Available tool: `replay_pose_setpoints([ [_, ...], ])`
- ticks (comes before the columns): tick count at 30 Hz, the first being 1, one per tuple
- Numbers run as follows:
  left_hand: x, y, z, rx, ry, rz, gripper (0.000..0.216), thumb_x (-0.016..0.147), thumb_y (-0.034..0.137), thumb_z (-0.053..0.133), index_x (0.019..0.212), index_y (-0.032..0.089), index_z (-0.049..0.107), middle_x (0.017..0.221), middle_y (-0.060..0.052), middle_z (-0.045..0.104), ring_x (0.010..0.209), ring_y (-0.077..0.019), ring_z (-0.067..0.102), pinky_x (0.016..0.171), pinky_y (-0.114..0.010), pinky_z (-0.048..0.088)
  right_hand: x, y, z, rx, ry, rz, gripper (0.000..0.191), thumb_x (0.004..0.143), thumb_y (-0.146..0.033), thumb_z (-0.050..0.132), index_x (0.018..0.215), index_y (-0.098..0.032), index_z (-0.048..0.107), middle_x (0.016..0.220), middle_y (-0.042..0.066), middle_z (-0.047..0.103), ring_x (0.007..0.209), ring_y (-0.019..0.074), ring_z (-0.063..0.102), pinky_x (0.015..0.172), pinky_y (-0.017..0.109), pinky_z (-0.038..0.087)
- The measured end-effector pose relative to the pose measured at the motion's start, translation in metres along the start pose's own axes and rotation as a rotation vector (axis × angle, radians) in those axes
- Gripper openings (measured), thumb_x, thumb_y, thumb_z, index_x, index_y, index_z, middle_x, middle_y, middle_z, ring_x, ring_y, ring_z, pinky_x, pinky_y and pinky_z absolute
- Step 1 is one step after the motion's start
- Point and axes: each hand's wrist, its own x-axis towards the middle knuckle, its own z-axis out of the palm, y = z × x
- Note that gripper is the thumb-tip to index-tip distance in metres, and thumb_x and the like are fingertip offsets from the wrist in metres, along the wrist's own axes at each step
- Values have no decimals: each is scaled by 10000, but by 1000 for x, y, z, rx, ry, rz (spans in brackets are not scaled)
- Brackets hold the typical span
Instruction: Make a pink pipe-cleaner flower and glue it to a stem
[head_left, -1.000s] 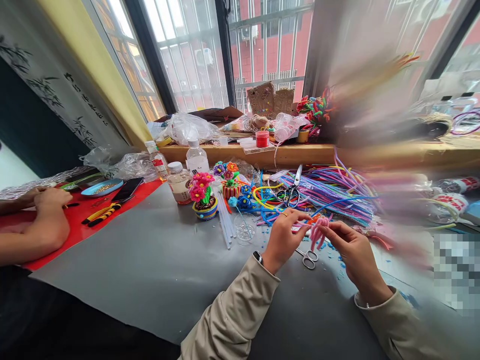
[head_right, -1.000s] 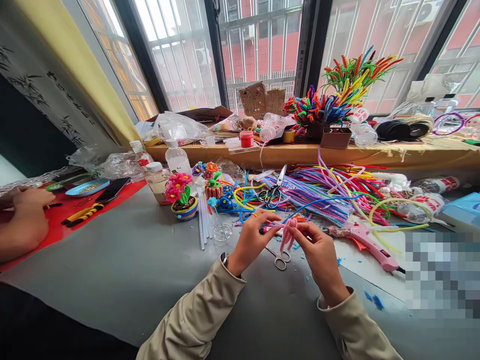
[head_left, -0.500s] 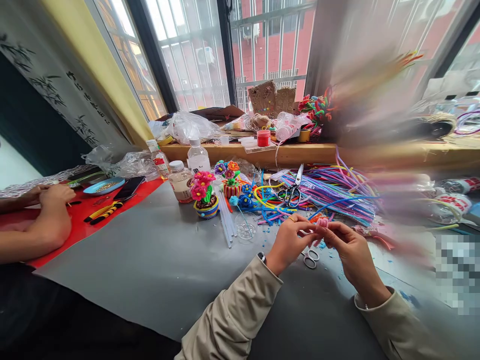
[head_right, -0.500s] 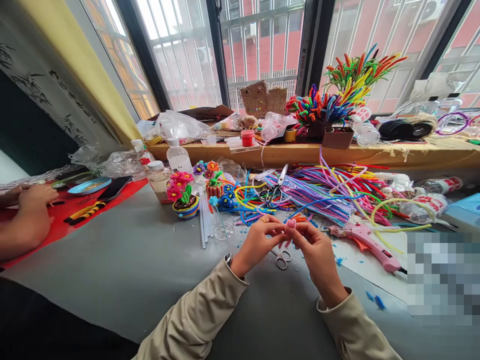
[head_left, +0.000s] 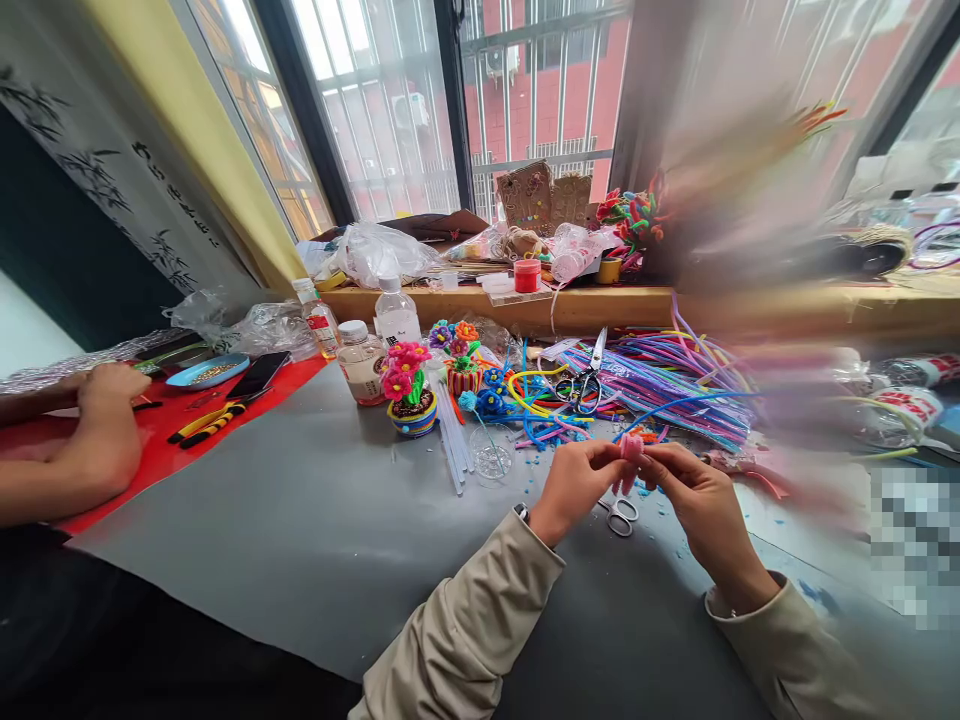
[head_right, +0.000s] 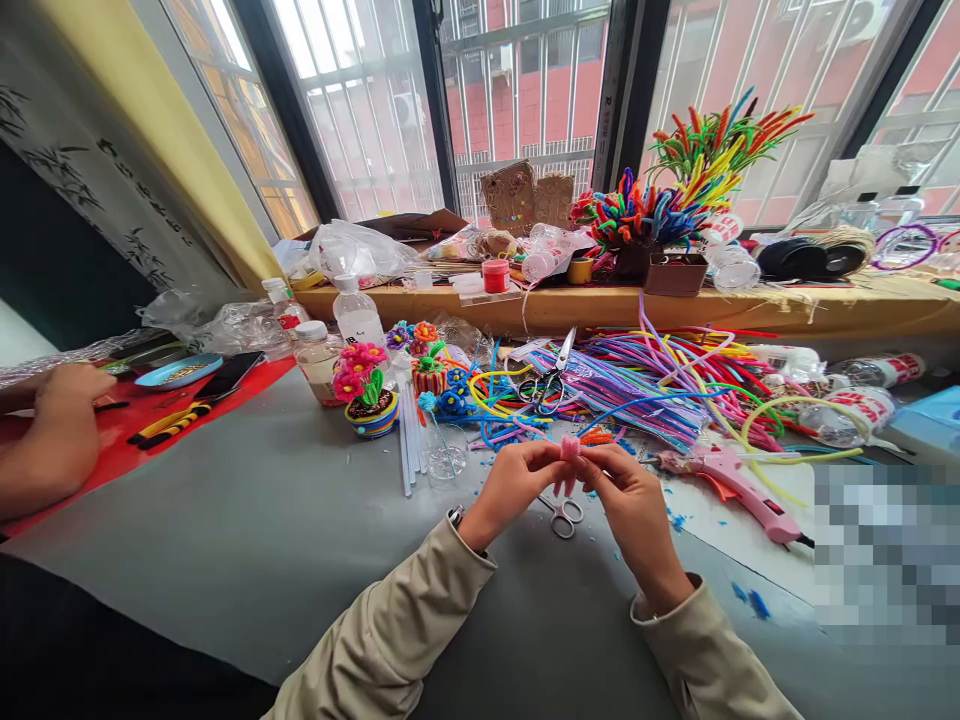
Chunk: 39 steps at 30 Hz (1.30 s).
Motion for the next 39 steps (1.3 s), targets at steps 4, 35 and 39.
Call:
replay_pose_setpoints([
  [4,-1,2,-1,5,-34,7,219,740,263,459,701,118,619,602,-11,581,574,-98,515,557,-184,401,-1,-2,0,-45,2,-2,186,687,-325,577,827,-226,648,729,17,567,669,139,492,580,251,401],
  [35,1,-5,6,-507,-291,-225,282,677,377,534,751,106,555,649,-43,587,599,-130,573,541,-229,412,3,8,0,87,92,58,208,679,-386,563,667,-196,647,655,8,512,559,103,454,462,226,372],
  [39,1,-2,5,-537,-275,-242,322,644,390,570,766,92,557,685,-67,599,614,-139,579,527,-222,411,5,4,-4,19,125,23,239,691,-371,558,879,-237,618,843,19,587,689,129,519,580,238,423],
])
